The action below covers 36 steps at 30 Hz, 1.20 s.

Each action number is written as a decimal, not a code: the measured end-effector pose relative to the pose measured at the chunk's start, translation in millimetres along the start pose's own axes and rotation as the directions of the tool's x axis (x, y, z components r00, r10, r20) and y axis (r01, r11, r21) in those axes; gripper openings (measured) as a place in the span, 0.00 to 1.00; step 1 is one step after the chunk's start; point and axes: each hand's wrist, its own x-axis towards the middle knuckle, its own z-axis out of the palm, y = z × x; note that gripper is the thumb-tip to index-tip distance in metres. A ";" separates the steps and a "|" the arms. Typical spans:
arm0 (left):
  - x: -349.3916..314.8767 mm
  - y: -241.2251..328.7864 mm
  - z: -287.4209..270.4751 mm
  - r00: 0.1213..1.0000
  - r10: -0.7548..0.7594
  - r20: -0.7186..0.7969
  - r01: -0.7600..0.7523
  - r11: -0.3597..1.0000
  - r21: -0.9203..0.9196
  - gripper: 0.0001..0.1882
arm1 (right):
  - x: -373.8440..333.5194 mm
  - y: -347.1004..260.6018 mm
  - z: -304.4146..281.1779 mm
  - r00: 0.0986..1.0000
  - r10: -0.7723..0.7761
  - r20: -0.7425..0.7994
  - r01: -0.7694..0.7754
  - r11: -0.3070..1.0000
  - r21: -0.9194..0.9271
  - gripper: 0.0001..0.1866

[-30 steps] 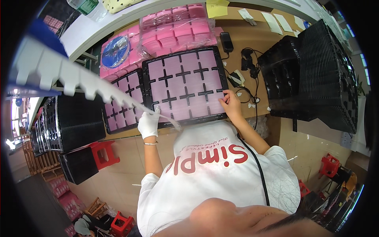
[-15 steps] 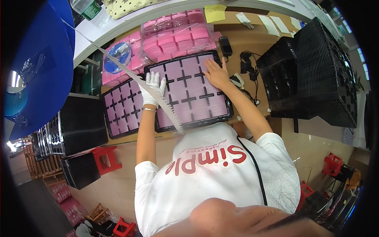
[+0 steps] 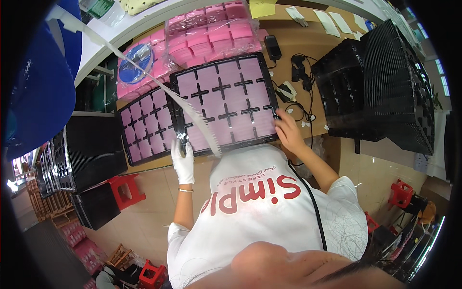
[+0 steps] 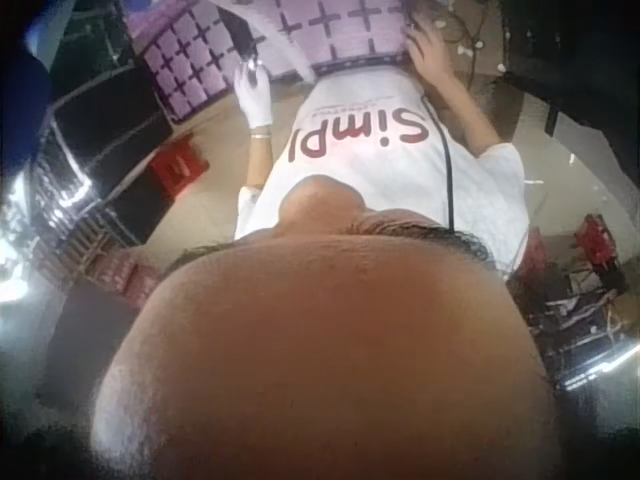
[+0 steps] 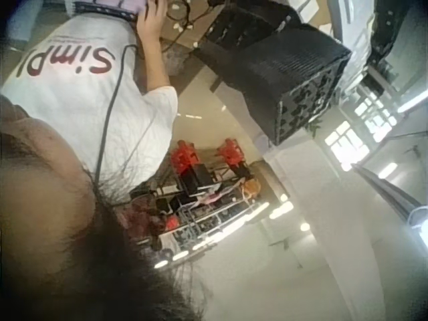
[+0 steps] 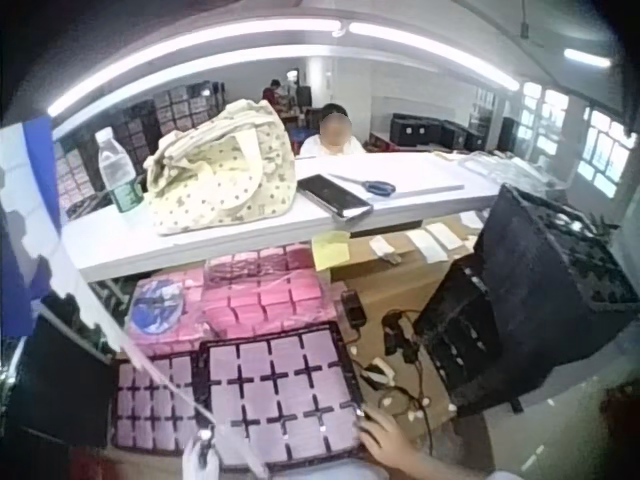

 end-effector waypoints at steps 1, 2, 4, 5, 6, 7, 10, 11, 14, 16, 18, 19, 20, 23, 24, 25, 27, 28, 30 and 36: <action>-2.1 -0.5 4.4 0.969 -0.248 -0.006 0.237 0.932 -0.276 0.20 | 2.1 -3.8 6.8 0.986 0.169 -0.017 -0.164 0.975 0.151 0.28; -4.5 -0.8 4.7 0.941 -0.337 -0.029 0.318 0.913 -0.256 0.21 | 3.6 -6.3 18.5 0.943 0.333 -0.006 -0.316 0.901 0.297 0.30; -2.2 22.0 -2.6 0.970 -0.206 -0.131 0.212 0.977 0.036 0.24 | 3.9 2.6 41.4 0.906 0.423 0.021 -0.403 0.846 0.349 0.33; 0.1 30.7 -5.2 0.976 -0.133 -0.172 0.165 0.968 0.187 0.26 | 0.3 10.8 46.0 0.905 0.426 -0.002 -0.407 0.866 0.290 0.33; 2.0 36.2 -7.3 0.973 -0.043 -0.225 0.117 0.937 0.329 0.31 | -0.3 10.4 49.2 0.908 0.419 -0.021 -0.403 0.885 0.234 0.33; 3.5 58.6 -5.7 0.937 -0.293 -0.187 0.290 0.956 -0.047 0.31 | -0.4 9.8 50.8 0.910 0.411 -0.045 -0.398 0.901 0.175 0.33; -1.7 82.9 2.7 0.958 -0.178 -0.224 0.167 0.984 -0.070 0.29 | 2.6 2.2 42.5 0.917 0.398 -0.017 -0.397 0.909 -0.122 0.33; -1.1 87.4 -0.5 0.968 -0.147 -0.204 0.137 0.989 -0.064 0.28 | 6.3 -1.4 40.0 0.921 0.390 -0.018 -0.382 0.891 -0.245 0.33; 4.9 93.0 -6.7 0.979 -0.177 -0.105 0.179 0.984 0.007 0.28 | 13.9 -1.6 34.7 0.935 0.352 -0.048 -0.356 0.927 -0.117 0.33; 12.8 91.4 -8.8 0.975 -0.143 -0.168 0.123 0.985 -0.122 0.27 | 20.2 6.7 38.5 0.921 0.360 -0.149 -0.355 0.933 0.059 0.33; 21.1 87.5 -27.0 0.959 -0.129 -0.251 0.095 0.985 -0.142 0.26 | 27.8 2.6 32.2 0.849 0.481 -0.220 -0.404 0.858 0.316 0.32; 27.5 96.3 -48.5 0.950 -0.118 -0.288 0.074 0.985 -0.157 0.25 | 30.8 -3.8 26.5 0.799 0.551 -0.240 -0.416 0.796 0.440 0.32; 40.9 81.0 -71.0 0.938 -0.124 -0.322 0.045 0.969 -0.243 0.24 | 34.4 -8.4 22.5 0.762 0.581 -0.288 -0.410 0.775 0.481 0.32; 73.1 51.3 -146.6 0.848 -0.084 -0.523 -0.035 0.976 -0.214 0.23 | 38.4 -13.6 14.1 0.746 0.610 -0.267 -0.427 0.745 0.512 0.31; 84.2 26.5 -172.4 0.831 -0.109 -0.545 0.002 0.981 -0.193 0.25 | 37.5 -12.9 14.9 0.740 0.616 -0.268 -0.431 0.742 0.514 0.29; 94.0 -4.7 -197.5 0.812 -0.146 -0.565 0.047 0.981 -0.187 0.26 | 36.2 -10.8 16.7 0.756 0.591 -0.280 -0.411 0.762 0.500 0.29; 107.7 -69.2 -235.2 0.805 -0.240 -0.543 0.049 0.938 -0.343 0.29 | 33.0 -8.4 20.8 0.782 0.542 -0.308 -0.372 0.802 0.467 0.28; 109.6 -95.6 -247.1 0.807 -0.233 -0.542 0.052 0.943 -0.327 0.29 | 32.4 -12.9 21.2 0.799 0.506 -0.325 -0.372 0.840 0.394 0.28; 110.7 -136.9 -251.8 0.802 -0.307 -0.513 0.117 0.922 -0.369 0.29 | 27.3 -16.6 24.2 0.790 0.530 -0.306 -0.390 0.821 0.417 0.28; 119.0 -252.5 -242.3 0.793 -0.257 -0.552 0.212 0.966 -0.145 0.30 | 22.6 -27.4 31.6 0.799 0.527 -0.290 -0.386 0.819 0.425 0.27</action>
